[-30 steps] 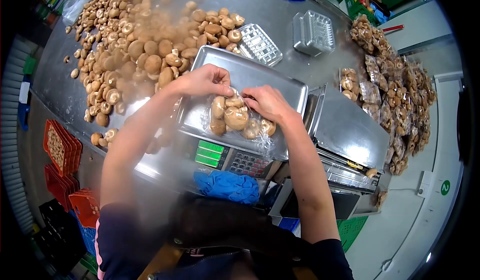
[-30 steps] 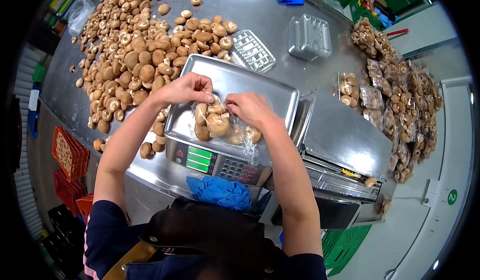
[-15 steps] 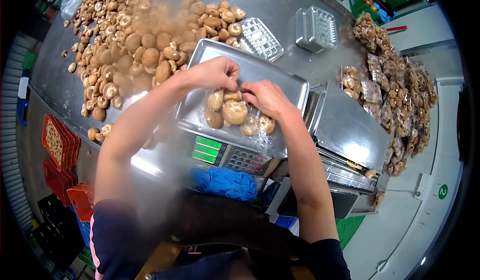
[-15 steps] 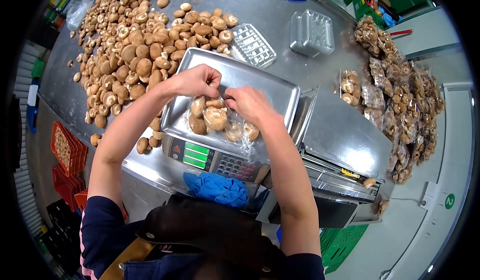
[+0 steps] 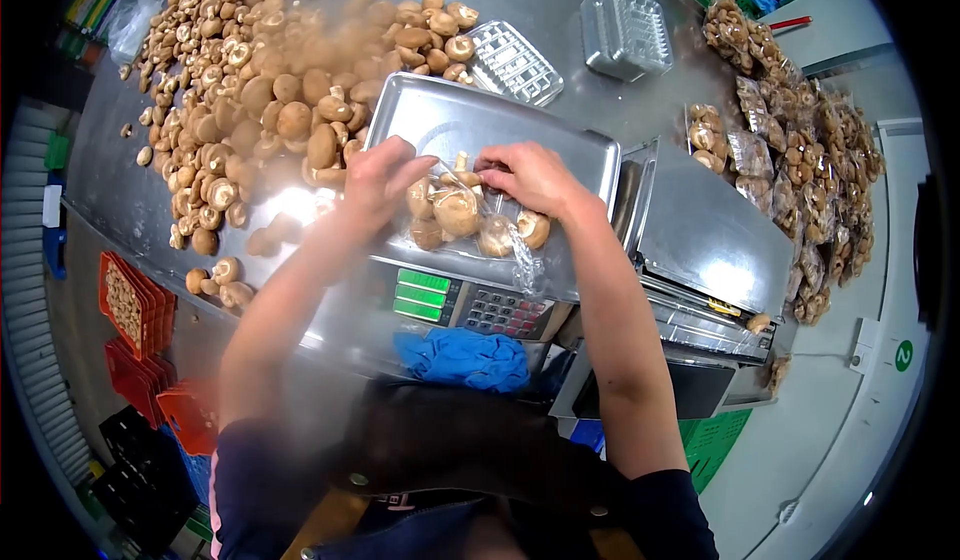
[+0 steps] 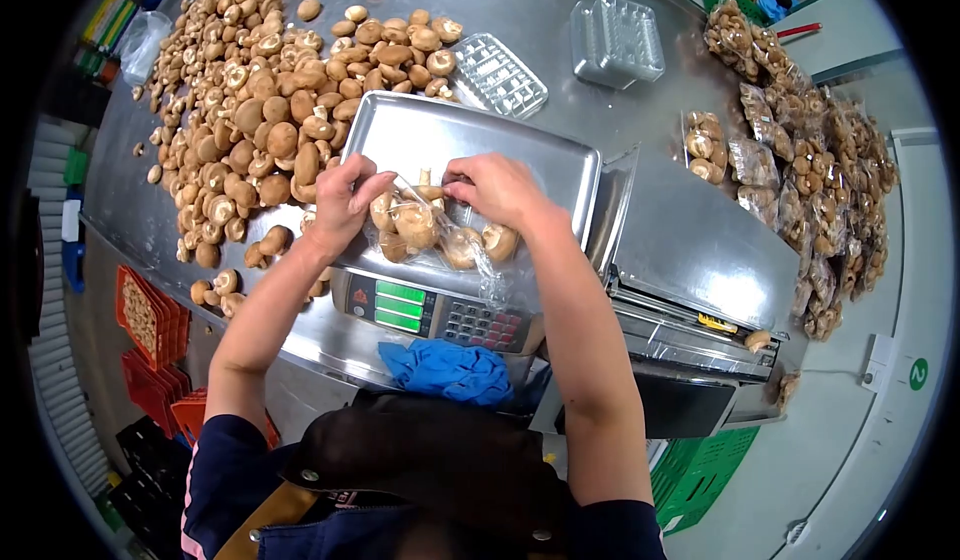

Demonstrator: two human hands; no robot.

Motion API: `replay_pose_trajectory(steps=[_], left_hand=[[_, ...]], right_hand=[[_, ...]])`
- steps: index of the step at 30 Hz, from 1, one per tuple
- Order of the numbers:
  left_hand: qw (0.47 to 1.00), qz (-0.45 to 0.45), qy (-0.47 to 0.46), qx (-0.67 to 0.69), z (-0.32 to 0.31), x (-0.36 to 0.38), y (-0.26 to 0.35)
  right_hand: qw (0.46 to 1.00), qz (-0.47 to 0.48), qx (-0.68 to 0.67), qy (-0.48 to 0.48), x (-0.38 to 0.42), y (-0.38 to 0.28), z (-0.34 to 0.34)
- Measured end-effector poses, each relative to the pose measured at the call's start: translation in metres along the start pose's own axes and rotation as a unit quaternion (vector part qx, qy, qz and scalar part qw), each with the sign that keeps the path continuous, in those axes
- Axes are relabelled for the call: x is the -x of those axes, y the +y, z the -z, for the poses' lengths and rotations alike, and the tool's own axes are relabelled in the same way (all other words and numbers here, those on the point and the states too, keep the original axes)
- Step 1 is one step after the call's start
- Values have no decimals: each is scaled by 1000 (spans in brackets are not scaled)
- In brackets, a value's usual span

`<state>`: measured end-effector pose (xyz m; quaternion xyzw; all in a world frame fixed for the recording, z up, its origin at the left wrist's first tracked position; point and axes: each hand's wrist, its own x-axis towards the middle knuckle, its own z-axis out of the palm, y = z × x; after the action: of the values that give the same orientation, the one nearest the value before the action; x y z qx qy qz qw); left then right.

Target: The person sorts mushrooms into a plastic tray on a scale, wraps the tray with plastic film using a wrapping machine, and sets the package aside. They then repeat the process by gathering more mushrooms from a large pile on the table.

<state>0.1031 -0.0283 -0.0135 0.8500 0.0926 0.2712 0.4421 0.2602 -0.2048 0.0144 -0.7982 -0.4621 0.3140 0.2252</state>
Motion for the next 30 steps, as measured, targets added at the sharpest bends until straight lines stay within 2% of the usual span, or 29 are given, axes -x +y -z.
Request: replay_pose_trajectory(steps=[2, 6, 10, 11, 12, 14, 15, 18, 19, 22, 23, 26, 27, 30], left_hand=[[998, 46, 31, -8, -2, 9, 6], [991, -13, 88, -99, -6, 19, 5], [981, 29, 173, -82, -27, 14, 2], [980, 93, 159, -72, -29, 13, 6], [979, 156, 129, 23, -26, 12, 9], [937, 274, 61, 207, -13, 12, 14], [933, 291, -41, 206, 1, 16, 12], [955, 171, -143, 194, 23, 14, 35], [923, 231, -151, 267, 27, 19, 30], [947, 236, -138, 167, 23, 27, 14], [961, 209, -132, 123, 18, 26, 16], [972, 207, -84, 73, 2, 32, 3], [978, 180, -53, 86, -5, 36, -4], [981, 191, -40, 18, -4, 42, 13]], right_hand=[[1000, -11, -10, -6, -1, -2, 1], [1000, -10, -21, -3, -2, -2, -3], [1000, -16, -19, -8, -5, 3, -5], [1000, -16, -19, -9, -6, 5, -5], [1000, -10, -17, -5, -5, 6, -4], [1000, 1, -14, 4, -3, 7, -5], [1000, -5, -11, 5, -2, 7, -4], [1000, -23, -15, 1, -2, 5, -4], [999, -27, -23, -3, -2, 4, -4], [999, -38, -25, -11, -4, 3, -2], [999, -43, -21, -12, -4, 2, -2], [999, -44, -8, -9, -2, -1, 1], [999, -33, -4, -3, -2, 1, -1], [1000, -15, 6, -1, -3, 8, -4]])
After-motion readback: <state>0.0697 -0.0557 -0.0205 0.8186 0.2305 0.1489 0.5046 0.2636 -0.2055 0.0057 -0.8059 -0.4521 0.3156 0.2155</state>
